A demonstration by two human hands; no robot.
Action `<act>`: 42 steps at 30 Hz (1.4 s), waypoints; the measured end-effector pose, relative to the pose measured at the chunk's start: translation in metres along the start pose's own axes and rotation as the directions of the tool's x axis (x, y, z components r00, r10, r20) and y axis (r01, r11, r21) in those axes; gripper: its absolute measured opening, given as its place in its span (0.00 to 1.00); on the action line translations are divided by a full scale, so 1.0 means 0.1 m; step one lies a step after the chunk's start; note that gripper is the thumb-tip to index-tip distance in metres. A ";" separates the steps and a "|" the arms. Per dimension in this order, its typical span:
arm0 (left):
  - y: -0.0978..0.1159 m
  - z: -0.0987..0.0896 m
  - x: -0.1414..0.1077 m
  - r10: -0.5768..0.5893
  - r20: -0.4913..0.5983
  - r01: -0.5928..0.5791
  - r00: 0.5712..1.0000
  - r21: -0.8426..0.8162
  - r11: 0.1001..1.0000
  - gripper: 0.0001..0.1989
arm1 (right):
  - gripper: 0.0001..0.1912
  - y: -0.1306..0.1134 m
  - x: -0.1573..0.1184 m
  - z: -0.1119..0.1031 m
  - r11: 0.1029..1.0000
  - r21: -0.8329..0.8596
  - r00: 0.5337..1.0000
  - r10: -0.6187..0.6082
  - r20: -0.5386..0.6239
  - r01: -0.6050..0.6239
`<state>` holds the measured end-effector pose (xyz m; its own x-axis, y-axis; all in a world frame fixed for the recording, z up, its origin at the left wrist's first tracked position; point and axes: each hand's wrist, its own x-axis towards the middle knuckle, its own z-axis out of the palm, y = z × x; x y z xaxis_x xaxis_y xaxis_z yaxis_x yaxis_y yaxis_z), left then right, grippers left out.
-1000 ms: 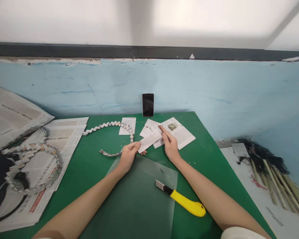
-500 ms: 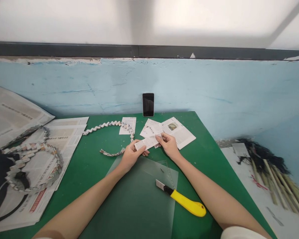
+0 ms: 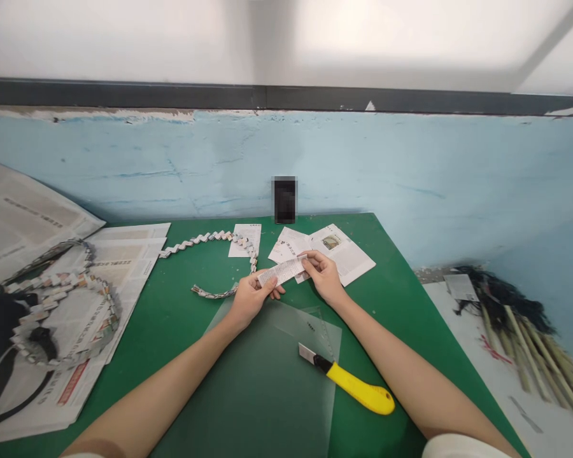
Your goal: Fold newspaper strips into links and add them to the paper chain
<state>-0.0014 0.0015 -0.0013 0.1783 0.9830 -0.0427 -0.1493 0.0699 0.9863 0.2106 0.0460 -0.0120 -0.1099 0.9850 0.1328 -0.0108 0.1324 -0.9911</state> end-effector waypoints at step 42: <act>0.05 0.04 -0.07 -0.035 0.270 -0.046 0.962 0.287 0.957 0.16 | 0.15 -0.10 -0.19 0.08 0.979 -0.029 0.953 -0.189 0.236 0.201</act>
<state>0.0007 -0.0060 0.0045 0.4392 0.8978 -0.0322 0.1286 -0.0273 0.9913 0.2052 0.0251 -0.0043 -0.3370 0.8880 0.3128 -0.0042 0.3308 -0.9437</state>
